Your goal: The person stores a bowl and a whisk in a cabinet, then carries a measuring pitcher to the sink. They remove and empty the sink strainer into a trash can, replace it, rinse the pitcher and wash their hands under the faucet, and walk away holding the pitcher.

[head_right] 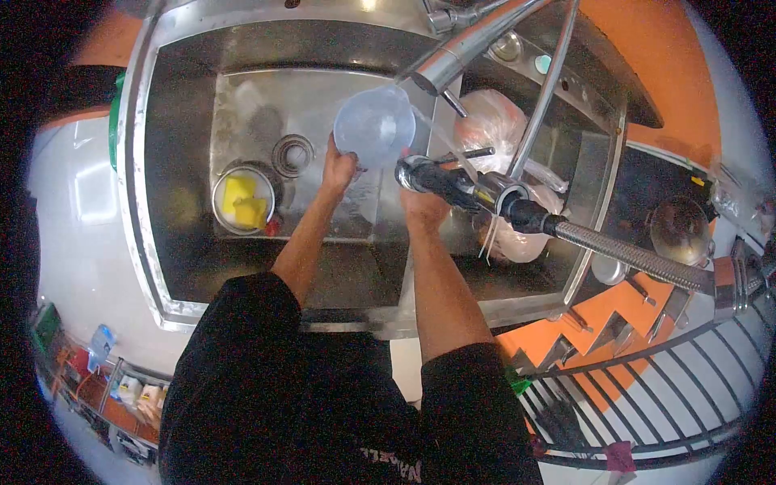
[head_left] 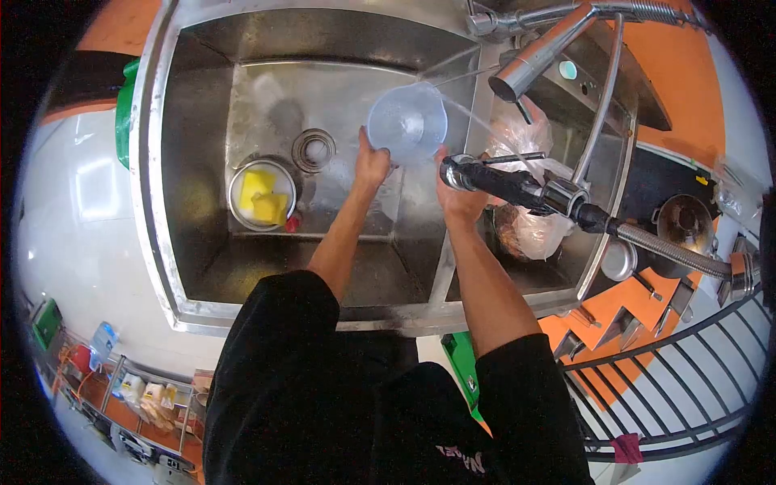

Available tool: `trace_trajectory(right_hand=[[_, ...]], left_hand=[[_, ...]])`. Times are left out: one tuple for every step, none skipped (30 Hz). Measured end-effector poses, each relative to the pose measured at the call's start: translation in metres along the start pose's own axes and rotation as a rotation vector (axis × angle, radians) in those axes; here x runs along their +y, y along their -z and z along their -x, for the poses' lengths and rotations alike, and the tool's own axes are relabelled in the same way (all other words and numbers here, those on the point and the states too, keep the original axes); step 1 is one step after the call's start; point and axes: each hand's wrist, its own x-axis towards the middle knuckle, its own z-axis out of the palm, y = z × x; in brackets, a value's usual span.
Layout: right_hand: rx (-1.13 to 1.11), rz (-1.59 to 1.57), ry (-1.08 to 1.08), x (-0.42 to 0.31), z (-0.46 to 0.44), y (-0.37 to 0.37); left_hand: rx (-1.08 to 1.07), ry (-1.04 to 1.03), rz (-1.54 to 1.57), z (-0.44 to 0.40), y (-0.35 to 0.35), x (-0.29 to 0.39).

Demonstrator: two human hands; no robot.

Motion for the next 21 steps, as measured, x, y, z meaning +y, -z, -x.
trace_trajectory(right_hand=[[0.029, 0.032, 0.012, 0.003, 0.0, -0.004], [0.03, 0.054, 0.013, 0.002, 0.0, -0.004], [0.031, 0.075, 0.014, 0.002, -0.001, -0.004], [0.0, 0.089, 0.0, 0.002, 0.0, -0.003], [-0.03, 0.102, -0.014, 0.0, 0.0, 0.0], [-0.024, 0.087, -0.018, -0.001, 0.0, 0.0], [-0.018, 0.072, -0.021, -0.002, 0.001, 0.001], [-0.012, 0.056, -0.024, -0.002, 0.001, 0.001], [-0.015, 0.072, -0.04, 0.0, 0.0, -0.001], [-0.018, 0.088, -0.055, 0.002, 0.0, -0.004], [-0.02, 0.104, -0.071, 0.003, 0.0, -0.006], [-0.003, 0.121, -0.055, 0.005, 0.0, -0.008], [0.014, 0.139, -0.038, 0.006, 0.0, -0.009], [0.031, 0.155, -0.022, 0.007, 0.0, -0.01], [0.02, 0.145, -0.028, 0.006, -0.001, -0.009], [0.009, 0.136, -0.034, 0.005, -0.001, -0.008], [-0.002, 0.126, -0.039, 0.004, -0.001, -0.007], [0.02, 0.136, -0.029, 0.004, -0.002, -0.006], [0.042, 0.146, -0.018, 0.003, -0.002, -0.006], [0.062, 0.137, -0.004, 0.003, -0.002, -0.006], [0.082, 0.128, 0.009, 0.004, -0.002, -0.007]], left_hand=[[-0.009, -0.013, -0.004, 0.001, 0.0, 0.0], [-0.018, -0.027, -0.006, 0.001, 0.001, -0.004], [-0.025, -0.041, -0.01, 0.0, 0.003, -0.007], [-0.019, -0.049, -0.058, -0.003, 0.005, -0.011], [-0.013, -0.056, -0.107, -0.006, 0.007, -0.015], [-0.008, -0.062, -0.155, -0.009, 0.008, -0.019], [-0.029, -0.052, -0.091, -0.009, 0.008, -0.025], [-0.05, -0.042, -0.027, -0.003, 0.006, -0.015], [-0.069, -0.033, 0.036, 0.002, 0.005, -0.004], [-0.063, 0.004, 0.04, 0.008, 0.003, 0.007], [-0.057, 0.041, 0.043, 0.013, 0.001, 0.016], [-0.051, 0.077, 0.047, 0.015, 0.0, 0.021], [-0.056, 0.063, 0.038, 0.013, 0.0, 0.017], [-0.061, 0.048, 0.029, 0.008, 0.002, 0.008], [-0.066, 0.033, 0.019, 0.002, 0.003, 0.0], [-0.055, 0.027, -0.012, -0.002, 0.005, -0.009], [-0.044, 0.02, -0.044, -0.005, 0.004, -0.011], [-0.033, 0.014, -0.075, -0.006, 0.004, -0.013], [-0.036, 0.037, -0.048, -0.006, 0.004, -0.016], [-0.038, 0.06, -0.02, 0.0, 0.002, -0.005], [-0.039, 0.082, 0.007, 0.004, 0.0, 0.001]])
